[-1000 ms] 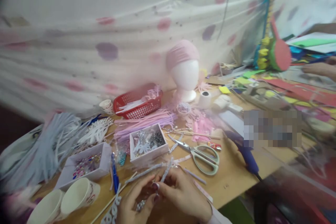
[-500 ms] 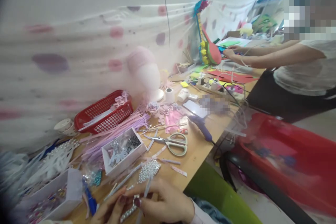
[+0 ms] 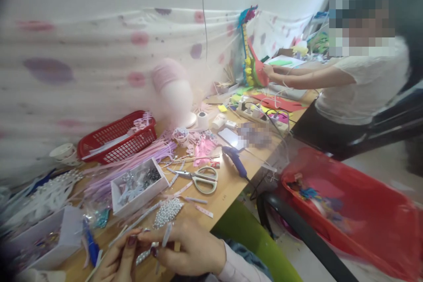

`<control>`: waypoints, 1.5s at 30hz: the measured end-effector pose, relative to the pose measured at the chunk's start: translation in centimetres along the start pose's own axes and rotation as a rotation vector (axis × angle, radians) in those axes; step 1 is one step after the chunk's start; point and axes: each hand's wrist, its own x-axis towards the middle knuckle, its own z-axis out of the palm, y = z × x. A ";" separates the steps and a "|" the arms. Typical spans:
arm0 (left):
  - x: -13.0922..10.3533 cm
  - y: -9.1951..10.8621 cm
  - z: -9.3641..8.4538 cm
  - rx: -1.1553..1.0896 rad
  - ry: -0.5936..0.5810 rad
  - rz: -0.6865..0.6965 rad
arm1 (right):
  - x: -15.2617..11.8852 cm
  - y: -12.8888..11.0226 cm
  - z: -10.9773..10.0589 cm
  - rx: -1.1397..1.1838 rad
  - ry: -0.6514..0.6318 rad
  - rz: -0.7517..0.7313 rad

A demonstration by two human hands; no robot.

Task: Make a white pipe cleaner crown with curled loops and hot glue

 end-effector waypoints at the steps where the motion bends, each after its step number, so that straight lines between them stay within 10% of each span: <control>1: -0.1 0.2 0.5 -0.013 -0.028 -0.001 | -0.2 -0.1 -0.3 -0.015 0.007 -0.003; 12: -2.3 4.5 8.2 -0.393 -0.331 -0.034 | -1.0 -0.9 -6.2 -0.431 0.023 -0.114; 27: -2.1 4.8 8.3 -0.277 -0.144 0.044 | -0.2 -1.0 -4.8 -0.794 0.002 -0.095; 38: -1.5 4.7 8.1 0.381 -0.134 0.600 | -0.1 -0.3 -5.3 -0.841 0.004 -0.031; 45: -1.0 4.9 7.9 0.289 -0.170 0.425 | -0.1 -0.1 -6.1 -0.842 0.006 -0.020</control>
